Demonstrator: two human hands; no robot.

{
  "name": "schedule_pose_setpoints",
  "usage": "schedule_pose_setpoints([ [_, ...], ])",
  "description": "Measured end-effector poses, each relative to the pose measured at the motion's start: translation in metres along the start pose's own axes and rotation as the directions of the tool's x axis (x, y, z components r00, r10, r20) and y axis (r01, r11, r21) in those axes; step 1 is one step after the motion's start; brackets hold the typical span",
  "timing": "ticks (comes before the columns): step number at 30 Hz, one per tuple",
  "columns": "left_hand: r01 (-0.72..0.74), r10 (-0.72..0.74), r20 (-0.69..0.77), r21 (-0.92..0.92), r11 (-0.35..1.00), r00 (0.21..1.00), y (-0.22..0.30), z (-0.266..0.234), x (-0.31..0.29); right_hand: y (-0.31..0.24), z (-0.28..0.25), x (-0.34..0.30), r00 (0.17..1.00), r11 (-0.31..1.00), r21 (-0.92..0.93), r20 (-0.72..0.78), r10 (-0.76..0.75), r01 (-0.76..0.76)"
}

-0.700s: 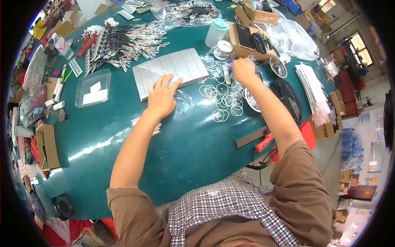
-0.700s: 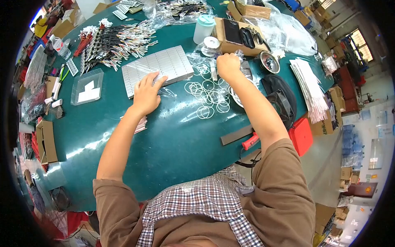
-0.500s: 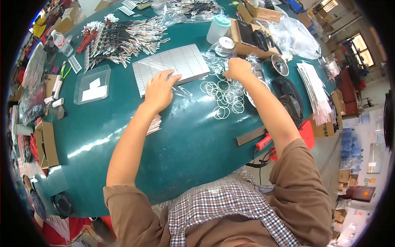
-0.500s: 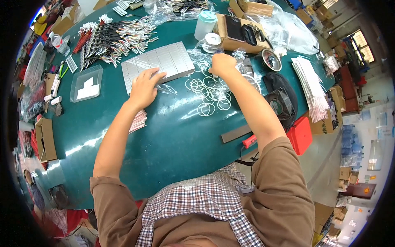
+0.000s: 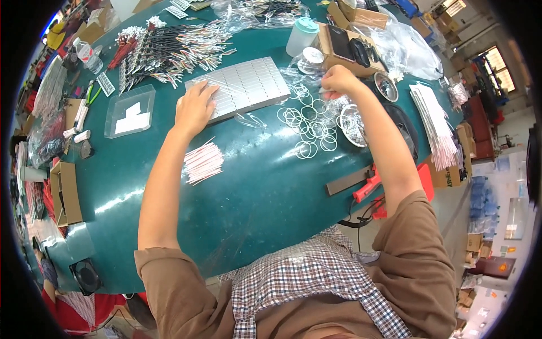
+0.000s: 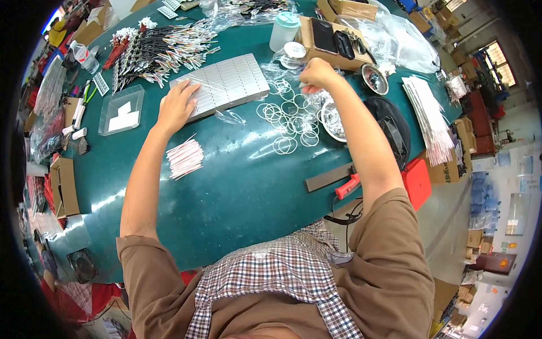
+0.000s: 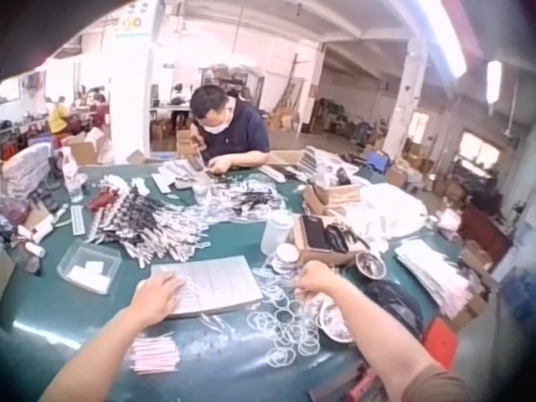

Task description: The person assembles LED panel components by hand, preparing them with a soldering iron and wire bundles.

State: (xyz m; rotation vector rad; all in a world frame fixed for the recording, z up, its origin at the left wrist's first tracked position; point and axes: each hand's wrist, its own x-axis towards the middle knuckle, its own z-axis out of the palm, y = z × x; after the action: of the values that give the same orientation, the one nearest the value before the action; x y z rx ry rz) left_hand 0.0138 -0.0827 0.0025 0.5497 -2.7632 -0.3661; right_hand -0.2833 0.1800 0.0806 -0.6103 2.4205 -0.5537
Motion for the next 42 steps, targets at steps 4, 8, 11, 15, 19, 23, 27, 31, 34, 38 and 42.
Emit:
schedule_pose_setpoints([
  [4, -0.012, 0.013, 0.015, -0.021, 1.0, 1.0, 0.012, 0.003, 0.012, -0.001, -0.013, -0.011, 0.996, 0.981, 0.181, 0.037, -0.083, 0.075],
  [8, -0.106, 0.113, 0.067, -0.106, 0.989, 0.991, 0.03, 0.004, 0.034, -0.013, -0.019, -0.03, 0.987, 0.979, 0.143, 0.046, -0.153, 0.145],
  [11, -0.078, 0.101, 0.179, -0.13, 0.988, 0.979, 0.031, 0.0, 0.053, -0.024, -0.021, -0.038, 0.982, 0.989, -0.03, 0.124, -0.142, 0.146],
  [15, -0.077, 0.136, 0.362, -0.172, 0.982, 0.922, 0.022, -0.001, 0.075, -0.04, 0.004, -0.051, 0.931, 0.91, -0.196, 0.079, -0.357, 0.366],
  [19, -0.164, 0.213, 0.446, -0.145, 0.976, 0.87, 0.023, 0.004, 0.091, -0.045, 0.057, -0.054, 0.759, 0.7, -0.408, -0.025, -0.651, 0.586],
  [23, -0.079, 0.171, 0.53, -0.192, 0.978, 0.831, 0.024, 0.005, 0.099, -0.051, 0.084, -0.049, 0.671, 0.501, -0.608, 0.072, -0.738, 0.616],
  [27, 0.033, 0.146, 0.538, -0.308, 0.951, 0.83, 0.025, 0.012, 0.101, -0.053, 0.102, -0.028, 0.355, 0.159, -0.746, 0.11, -0.928, 0.647],
  [31, 0.144, 0.062, 0.513, -0.352, 0.925, 0.856, 0.027, 0.016, 0.091, -0.064, 0.119, -0.021, 0.268, 0.064, -0.783, 0.134, -0.954, 0.619],
  [34, 0.141, 0.034, 0.472, -0.33, 0.933, 0.881, 0.029, 0.016, 0.087, -0.066, 0.127, -0.02, 0.25, 0.032, -0.813, 0.141, -0.958, 0.581],
  [38, 0.092, 0.019, 0.415, -0.246, 0.965, 0.91, 0.037, 0.017, 0.086, -0.06, 0.129, -0.023, 0.276, 0.042, -0.86, 0.116, -0.954, 0.508],
  [42, 0.262, -0.195, 0.181, -0.53, 0.806, 0.964, -0.005, 0.027, 0.085, -0.051, 0.129, -0.003, 0.6, 0.248, -0.942, -0.067, -0.797, 0.225],
])
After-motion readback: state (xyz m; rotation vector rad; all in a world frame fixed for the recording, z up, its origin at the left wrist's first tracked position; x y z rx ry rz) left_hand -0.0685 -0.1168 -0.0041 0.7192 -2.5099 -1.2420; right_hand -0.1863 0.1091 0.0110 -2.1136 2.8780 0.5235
